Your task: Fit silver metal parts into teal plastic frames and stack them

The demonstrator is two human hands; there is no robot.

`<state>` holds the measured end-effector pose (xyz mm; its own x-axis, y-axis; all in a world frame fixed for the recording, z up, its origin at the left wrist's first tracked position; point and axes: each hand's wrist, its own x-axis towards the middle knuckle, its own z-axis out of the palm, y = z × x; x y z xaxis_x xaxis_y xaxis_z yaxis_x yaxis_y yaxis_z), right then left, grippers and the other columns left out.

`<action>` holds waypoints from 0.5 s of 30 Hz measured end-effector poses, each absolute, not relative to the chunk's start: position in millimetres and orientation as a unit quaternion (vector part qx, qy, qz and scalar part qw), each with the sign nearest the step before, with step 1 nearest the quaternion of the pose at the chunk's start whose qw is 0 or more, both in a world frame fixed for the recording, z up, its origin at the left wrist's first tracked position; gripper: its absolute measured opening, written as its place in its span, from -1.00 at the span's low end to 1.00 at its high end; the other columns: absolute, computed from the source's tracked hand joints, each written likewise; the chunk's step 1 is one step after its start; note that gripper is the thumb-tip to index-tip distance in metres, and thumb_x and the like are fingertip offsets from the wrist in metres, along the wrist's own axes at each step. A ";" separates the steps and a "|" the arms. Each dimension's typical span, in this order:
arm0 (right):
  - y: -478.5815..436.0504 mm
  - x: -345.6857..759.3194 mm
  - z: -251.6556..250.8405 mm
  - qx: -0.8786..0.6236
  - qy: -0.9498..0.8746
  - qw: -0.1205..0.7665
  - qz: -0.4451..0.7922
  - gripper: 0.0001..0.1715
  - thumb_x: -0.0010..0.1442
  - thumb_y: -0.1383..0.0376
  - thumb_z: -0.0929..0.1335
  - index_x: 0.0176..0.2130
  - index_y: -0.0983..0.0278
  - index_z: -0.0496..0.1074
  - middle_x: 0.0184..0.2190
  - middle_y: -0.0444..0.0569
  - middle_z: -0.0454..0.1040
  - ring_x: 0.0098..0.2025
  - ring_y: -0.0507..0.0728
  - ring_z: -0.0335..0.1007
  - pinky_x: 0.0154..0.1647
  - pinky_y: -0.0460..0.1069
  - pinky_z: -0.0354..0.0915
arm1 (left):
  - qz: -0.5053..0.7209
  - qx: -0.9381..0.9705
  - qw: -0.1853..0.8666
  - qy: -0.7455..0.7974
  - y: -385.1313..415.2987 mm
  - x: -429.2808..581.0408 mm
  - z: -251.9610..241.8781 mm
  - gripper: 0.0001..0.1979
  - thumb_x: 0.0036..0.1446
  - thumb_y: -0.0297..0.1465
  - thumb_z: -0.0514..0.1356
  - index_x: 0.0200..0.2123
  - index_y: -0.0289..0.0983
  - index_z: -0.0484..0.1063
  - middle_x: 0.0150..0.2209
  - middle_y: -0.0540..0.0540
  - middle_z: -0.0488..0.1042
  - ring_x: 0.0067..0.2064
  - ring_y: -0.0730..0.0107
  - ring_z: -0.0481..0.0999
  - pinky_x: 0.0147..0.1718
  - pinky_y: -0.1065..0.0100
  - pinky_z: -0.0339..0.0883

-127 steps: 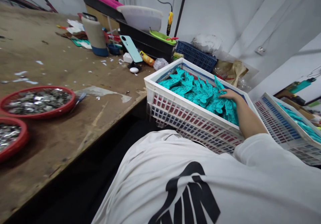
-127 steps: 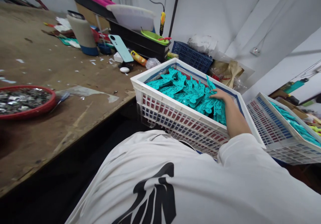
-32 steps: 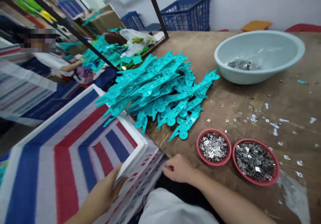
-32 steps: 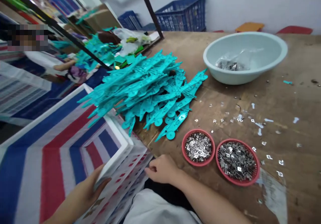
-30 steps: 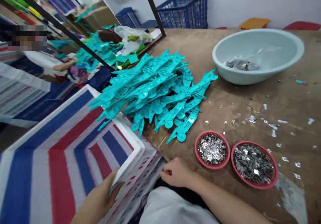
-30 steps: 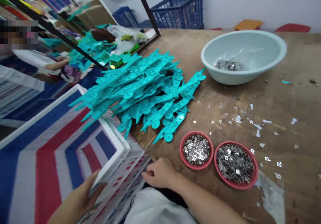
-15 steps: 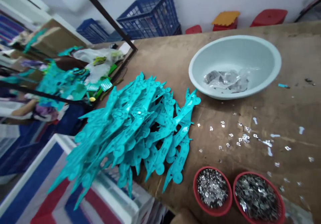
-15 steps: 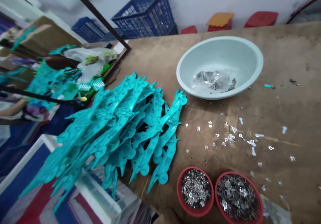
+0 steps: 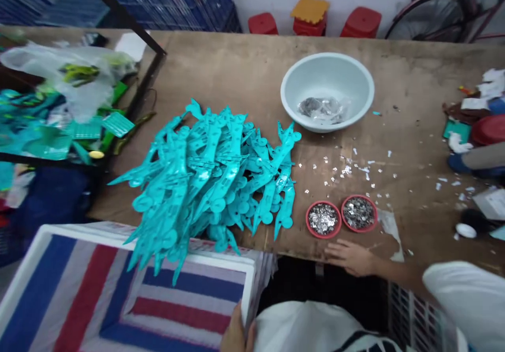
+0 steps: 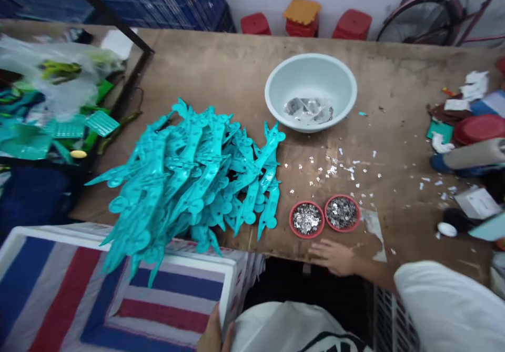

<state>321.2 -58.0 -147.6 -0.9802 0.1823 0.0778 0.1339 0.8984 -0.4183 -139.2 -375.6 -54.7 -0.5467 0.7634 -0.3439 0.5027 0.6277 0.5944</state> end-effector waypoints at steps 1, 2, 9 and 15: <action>-48.7 347.2 -142.2 -0.066 -0.971 0.010 0.228 -0.16 0.40 0.19 0.54 0.58 0.18 0.67 0.59 0.26 0.64 0.63 0.47 0.62 0.58 0.42 0.57 | 0.221 0.376 0.312 0.844 -375.6 -142.4 -61.0 -0.40 0.46 -0.05 0.22 0.42 -0.19 0.52 0.40 -0.42 0.78 0.39 -0.36 0.84 0.43 -0.31 0.75; -41.6 366.3 -138.5 -0.075 -0.967 -0.019 0.241 -0.09 0.36 0.18 0.52 0.62 0.19 0.64 0.59 0.27 0.63 0.66 0.51 0.58 0.63 0.48 0.53 | 0.219 0.384 0.323 0.837 -374.2 -144.8 -66.2 -0.38 0.44 -0.04 0.23 0.42 -0.20 0.53 0.38 -0.44 0.79 0.37 -0.38 0.85 0.40 -0.33 0.77; -34.5 375.7 -144.1 -0.116 -0.955 -0.021 0.273 -0.01 0.24 0.20 0.47 0.58 0.22 0.68 0.57 0.33 0.65 0.72 0.48 0.49 0.78 0.54 0.29 | 0.151 0.433 0.315 0.831 -366.3 -144.8 -74.1 -0.34 0.61 -0.09 0.03 0.48 -0.43 0.47 0.44 -0.71 0.67 0.35 -0.54 0.84 0.28 -0.39 0.79; -41.4 378.5 -153.5 -0.115 -0.950 0.019 0.288 -0.04 0.31 0.18 0.45 0.62 0.17 0.65 0.59 0.25 0.65 0.77 0.43 0.43 0.84 0.49 0.21 | 0.108 0.433 0.331 0.832 -370.8 -152.5 -67.4 -0.38 0.69 -0.20 -0.03 0.55 -0.44 0.41 0.46 -0.67 0.66 0.29 -0.42 0.88 0.21 -0.26 0.79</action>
<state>378.5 -41.4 -153.5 -0.9729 0.2292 -0.0301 0.2074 0.8076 -0.5521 -152.5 -370.8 -67.4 -0.4063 0.7913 -0.4569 0.6488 0.6020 0.4655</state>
